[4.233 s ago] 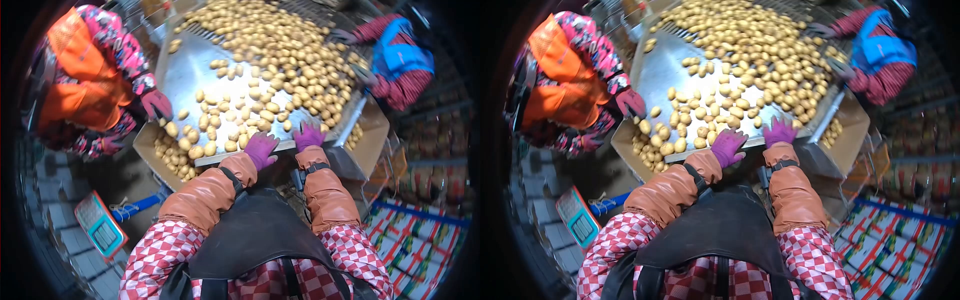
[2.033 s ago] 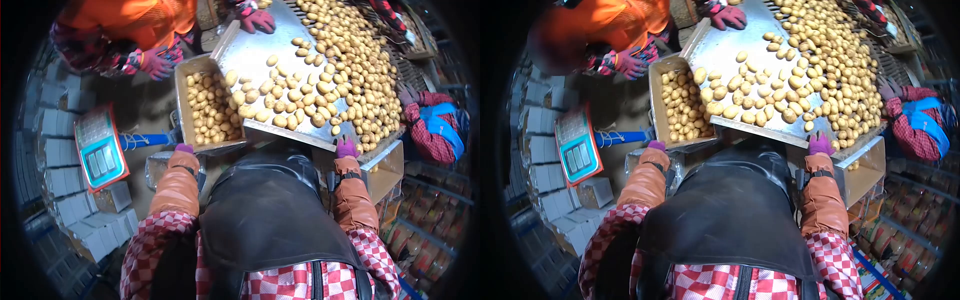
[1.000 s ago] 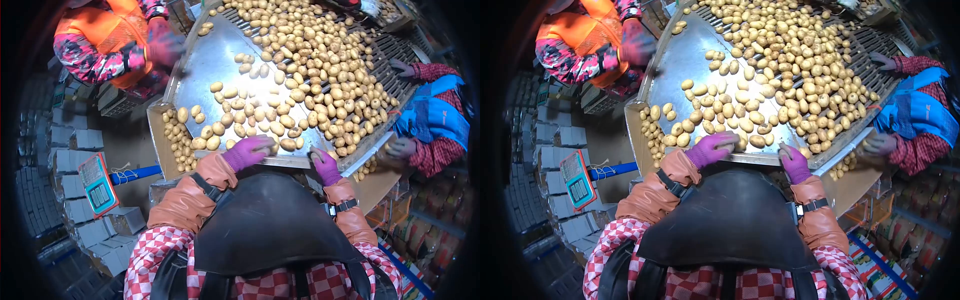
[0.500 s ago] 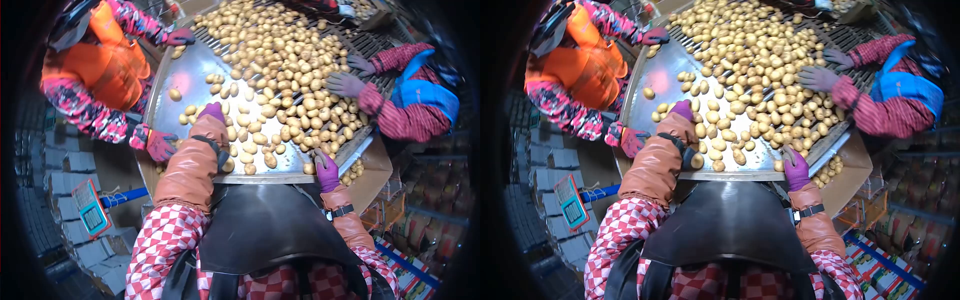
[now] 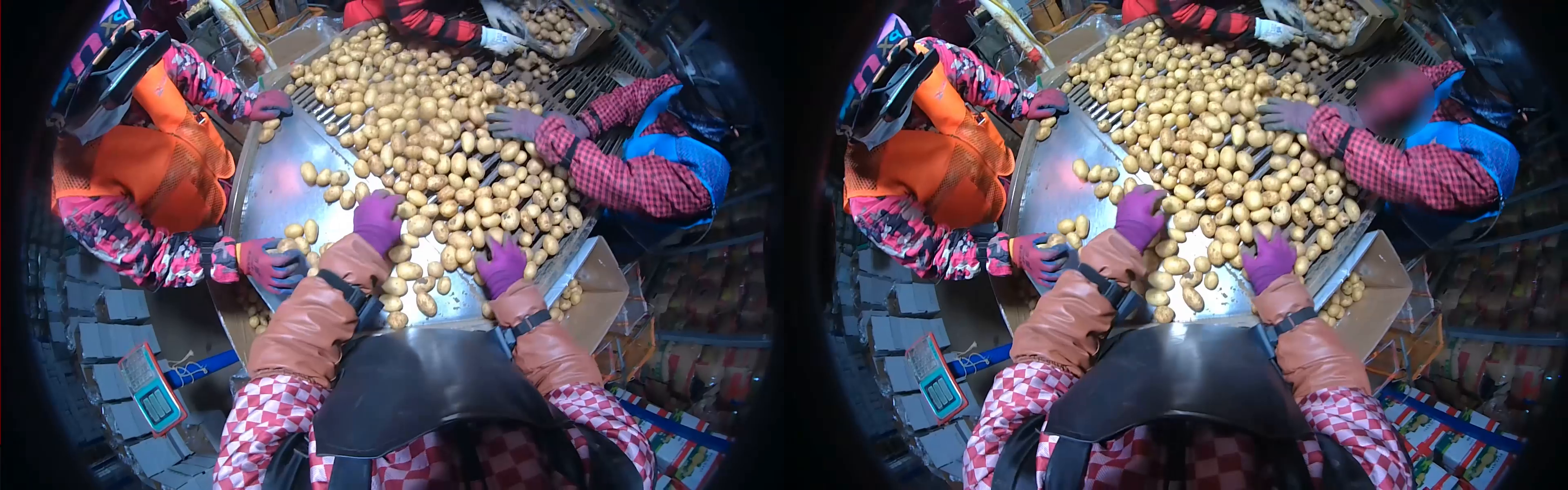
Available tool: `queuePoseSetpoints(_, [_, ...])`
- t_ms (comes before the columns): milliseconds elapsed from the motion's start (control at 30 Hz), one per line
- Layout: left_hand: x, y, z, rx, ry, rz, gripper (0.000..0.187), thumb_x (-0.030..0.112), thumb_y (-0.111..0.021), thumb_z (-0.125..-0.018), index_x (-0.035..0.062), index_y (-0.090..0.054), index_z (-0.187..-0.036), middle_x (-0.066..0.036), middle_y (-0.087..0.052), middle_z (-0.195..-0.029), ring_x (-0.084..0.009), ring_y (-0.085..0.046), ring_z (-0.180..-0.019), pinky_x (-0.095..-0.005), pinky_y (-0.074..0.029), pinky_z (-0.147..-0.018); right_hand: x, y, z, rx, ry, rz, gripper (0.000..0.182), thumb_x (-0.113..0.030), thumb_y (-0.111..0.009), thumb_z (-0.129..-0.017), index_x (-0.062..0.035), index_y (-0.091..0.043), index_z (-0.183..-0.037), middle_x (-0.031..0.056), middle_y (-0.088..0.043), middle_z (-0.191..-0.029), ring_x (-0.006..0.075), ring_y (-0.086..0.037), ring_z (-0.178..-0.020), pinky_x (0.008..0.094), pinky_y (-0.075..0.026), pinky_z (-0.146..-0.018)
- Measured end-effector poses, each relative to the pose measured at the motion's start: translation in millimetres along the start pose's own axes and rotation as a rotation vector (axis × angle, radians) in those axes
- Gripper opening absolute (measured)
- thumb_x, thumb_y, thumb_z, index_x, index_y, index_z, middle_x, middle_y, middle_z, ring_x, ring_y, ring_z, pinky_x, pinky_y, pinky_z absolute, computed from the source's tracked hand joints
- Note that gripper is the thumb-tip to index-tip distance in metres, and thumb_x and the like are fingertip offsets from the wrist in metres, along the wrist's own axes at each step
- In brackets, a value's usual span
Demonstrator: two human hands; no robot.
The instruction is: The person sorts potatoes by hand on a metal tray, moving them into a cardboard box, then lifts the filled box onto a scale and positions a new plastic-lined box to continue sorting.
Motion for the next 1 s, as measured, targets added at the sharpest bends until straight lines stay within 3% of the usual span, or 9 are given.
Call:
queuePoseSetpoints(67, [-5.0, -35.8, -27.7, -0.021, -0.035, -0.138, 0.03, 0.019, -0.064, -0.074, 0.0205, -0.066, -0.104, -0.012, -0.059, -0.108, -0.0348, -0.059, -0.102, -0.0489, -0.049, -0.08, 0.6, 0.5, 2.5, 0.068, 0.01, -0.043, 0.047, -0.036, -0.069, -0.075, -0.0157, -0.064, -0.117, 0.0208, -0.054, -0.127, 0.0382, -0.054, -0.109, 0.053, -0.04, -0.092])
queuePoseSetpoints(200, [-4.8, -92.8, -61.5, -0.456, 0.153, -0.145, 0.032, 0.025, -0.068, -0.078, 0.0212, -0.063, -0.11, -0.017, -0.054, -0.116, -0.0361, -0.058, -0.106, -0.0499, -0.05, -0.082, 11.7, 11.8, 8.0, 0.157, 0.06, -0.161, 0.04, -0.029, -0.069, -0.072, -0.0146, -0.067, -0.11, 0.0186, -0.056, -0.124, 0.0358, -0.059, -0.096, 0.0512, -0.043, -0.087])
queuePoseSetpoints(267, [13.6, -93.4, -62.9, -0.468, 0.184, -0.166, 0.036, 0.027, -0.072, -0.077, 0.0203, -0.062, -0.111, -0.018, -0.052, -0.117, -0.0371, -0.058, -0.104, -0.0492, -0.05, -0.082, 8.0, 14.7, 7.9, 0.142, 0.056, -0.084, 0.039, -0.029, -0.069, -0.072, -0.0153, -0.067, -0.109, 0.0177, -0.057, -0.123, 0.0356, -0.059, -0.094, 0.0515, -0.043, -0.084])
queuePoseSetpoints(467, [7.7, -103.2, -55.5, -0.326, 0.202, -0.141, 0.041, 0.028, -0.074, -0.078, 0.0155, -0.058, -0.114, -0.022, -0.045, -0.129, -0.0394, -0.059, -0.105, -0.0471, -0.051, -0.083, 25.5, -13.3, 19.5, 0.05, -0.09, -0.094, 0.054, -0.039, -0.069, -0.074, -0.018, -0.06, -0.123, 0.0189, -0.046, -0.138, 0.0359, -0.046, -0.125, 0.0585, -0.026, -0.107])
queuePoseSetpoints(567, [-18.6, -107.0, -43.6, -0.472, 0.415, -0.109, 0.04, 0.028, -0.073, -0.078, 0.0144, -0.058, -0.113, -0.023, -0.043, -0.13, -0.0409, -0.06, -0.104, -0.0462, -0.051, -0.084, 24.7, -16.8, 20.2, 0.069, -0.077, -0.142, 0.054, -0.04, -0.069, -0.074, -0.018, -0.061, -0.122, 0.0172, -0.045, -0.14, 0.0342, -0.048, -0.123, 0.0587, -0.023, -0.109])
queuePoseSetpoints(633, [-17.7, -97.1, -41.7, -0.467, 0.412, -0.159, 0.04, 0.029, -0.074, -0.078, 0.0137, -0.058, -0.112, -0.024, -0.042, -0.132, -0.0406, -0.061, -0.102, -0.046, -0.051, -0.083, 19.8, -21.3, 19.7, 0.056, -0.081, -0.137, 0.055, -0.041, -0.069, -0.074, -0.018, -0.061, -0.123, 0.0171, -0.045, -0.14, 0.034, -0.048, -0.124, 0.0584, -0.022, -0.11])
queuePoseSetpoints(867, [-27.4, -101.4, -39.8, -0.457, 0.378, -0.245, 0.041, 0.026, -0.073, -0.079, 0.0138, -0.058, -0.115, -0.024, -0.036, -0.137, -0.0392, -0.064, -0.097, -0.0461, -0.053, -0.08, 10.6, -26.8, 5.7, 0.035, -0.114, -0.135, 0.06, -0.045, -0.069, -0.072, -0.0174, -0.06, -0.124, 0.019, -0.046, -0.138, 0.0349, -0.05, -0.119, 0.0555, -0.028, -0.103])
queuePoseSetpoints(900, [-28.7, -102.8, -37.8, -0.451, 0.37, -0.238, 0.041, 0.026, -0.072, -0.079, 0.014, -0.058, -0.115, -0.024, -0.036, -0.137, -0.039, -0.064, -0.097, -0.0461, -0.053, -0.079, 7.0, -20.3, 6.1, 0.126, -0.061, -0.075, 0.055, -0.038, -0.071, -0.07, -0.0181, -0.062, -0.12, 0.0172, -0.053, -0.128, 0.0343, -0.055, -0.11, 0.0526, -0.037, -0.095])
queuePoseSetpoints(1000, [-33.1, -103.5, -36.1, -0.404, 0.38, -0.226, 0.041, 0.025, -0.072, -0.078, 0.0146, -0.058, -0.115, -0.025, -0.037, -0.136, -0.0401, -0.063, -0.098, -0.0469, -0.052, -0.08, 7.0, -20.2, -0.1, 0.152, -0.056, -0.09, 0.051, -0.036, -0.071, -0.067, -0.0179, -0.064, -0.115, 0.0147, -0.057, -0.115, 0.0341, -0.057, -0.1, 0.0501, -0.04, -0.088])
Point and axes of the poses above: each hand's wrist, its own z-axis away from the middle knuckle, its own y-axis out of the back of the hand, x = y × z, the point moved 9 cm from there along -z, towards the middle knuckle
